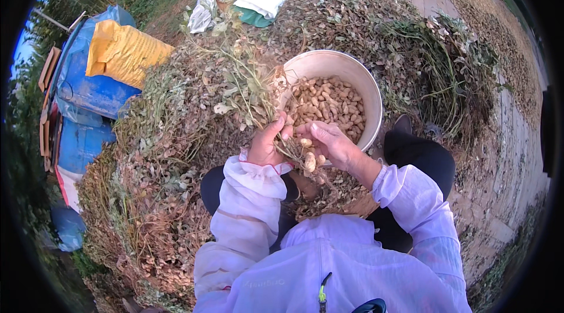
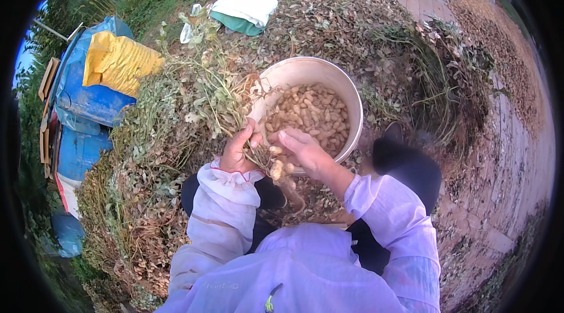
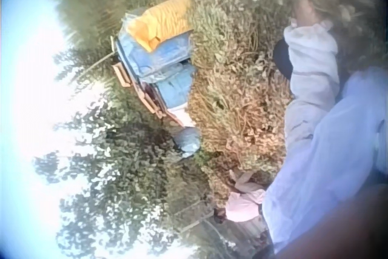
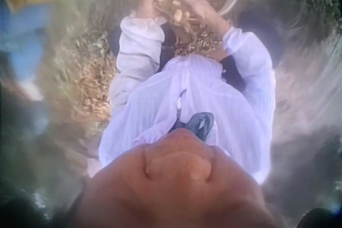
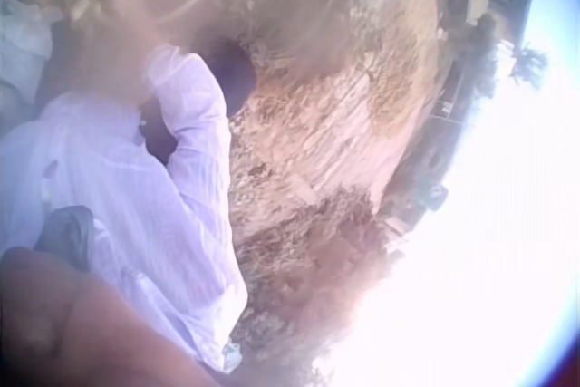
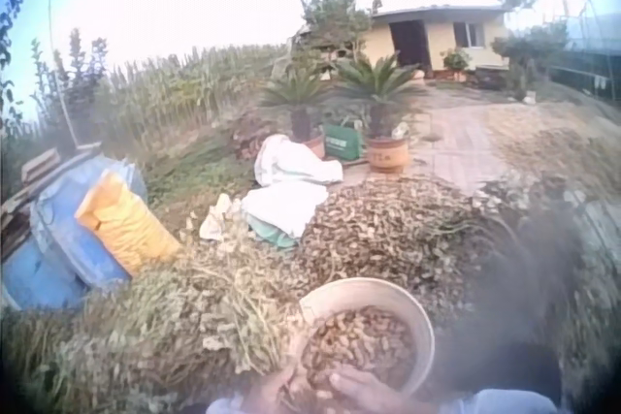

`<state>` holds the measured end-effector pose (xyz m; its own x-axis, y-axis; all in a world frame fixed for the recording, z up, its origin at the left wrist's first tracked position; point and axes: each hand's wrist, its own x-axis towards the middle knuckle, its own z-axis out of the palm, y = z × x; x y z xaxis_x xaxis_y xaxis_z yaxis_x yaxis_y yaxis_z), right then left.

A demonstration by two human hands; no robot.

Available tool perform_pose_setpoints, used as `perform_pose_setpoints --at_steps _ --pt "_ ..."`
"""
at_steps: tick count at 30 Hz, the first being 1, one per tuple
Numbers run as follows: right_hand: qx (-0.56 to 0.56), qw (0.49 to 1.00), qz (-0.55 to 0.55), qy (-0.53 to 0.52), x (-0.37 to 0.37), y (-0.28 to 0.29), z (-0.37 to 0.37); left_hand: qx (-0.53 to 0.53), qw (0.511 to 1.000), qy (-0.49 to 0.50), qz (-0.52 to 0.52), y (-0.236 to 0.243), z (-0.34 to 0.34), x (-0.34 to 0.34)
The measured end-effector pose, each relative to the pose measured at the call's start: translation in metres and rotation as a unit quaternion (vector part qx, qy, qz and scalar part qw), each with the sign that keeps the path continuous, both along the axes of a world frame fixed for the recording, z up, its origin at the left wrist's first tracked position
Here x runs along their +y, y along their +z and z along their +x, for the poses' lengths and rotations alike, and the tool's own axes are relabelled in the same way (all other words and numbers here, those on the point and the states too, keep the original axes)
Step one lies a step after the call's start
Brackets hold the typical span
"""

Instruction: The person sits on the ground and removes peanuts from their pods by hand, placing the shelled nuts into a white bucket. The person repeatedly picks up dried peanut stalks, strips the pods, and discards the empty stems.

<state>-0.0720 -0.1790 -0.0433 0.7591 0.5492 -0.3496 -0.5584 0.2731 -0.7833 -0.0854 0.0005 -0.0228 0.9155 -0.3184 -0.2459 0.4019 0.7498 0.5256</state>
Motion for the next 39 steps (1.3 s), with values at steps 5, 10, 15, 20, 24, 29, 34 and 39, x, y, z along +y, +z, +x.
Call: perform_pose_setpoints --at_steps 5,10,15,20,24,29,34,39 --pt "0.023 1.000 0.011 -0.017 0.002 0.005 -0.004 -0.005 0.999 0.008 0.038 -0.004 0.000 0.002" --pt "-0.083 0.996 -0.017 -0.013 0.008 0.005 -0.006 0.012 0.989 0.053 0.134 -0.002 0.000 0.000" --pt "-0.077 0.997 -0.023 -0.024 0.006 -0.005 0.001 -0.003 0.985 0.125 0.122 -0.012 0.004 -0.009" --pt "-0.140 0.982 -0.107 -0.065 0.008 0.012 0.001 -0.032 0.956 0.190 0.222 -0.007 0.005 -0.021" --pt "-0.290 0.899 -0.268 -0.190 0.008 0.002 0.018 0.008 0.936 0.243 0.255 -0.001 0.007 -0.032" --pt "0.059 0.921 -0.075 -0.378 -0.019 -0.001 0.060 0.015 0.893 0.332 0.305 -0.016 0.014 -0.019" --pt "-0.394 0.789 -0.451 -0.135 -0.041 0.003 0.069 0.065 0.933 0.294 0.200 -0.007 0.010 -0.001" --pt "-0.245 0.954 -0.162 0.058 -0.019 0.013 0.026 0.046 0.966 0.225 0.122 0.017 0.004 -0.006"
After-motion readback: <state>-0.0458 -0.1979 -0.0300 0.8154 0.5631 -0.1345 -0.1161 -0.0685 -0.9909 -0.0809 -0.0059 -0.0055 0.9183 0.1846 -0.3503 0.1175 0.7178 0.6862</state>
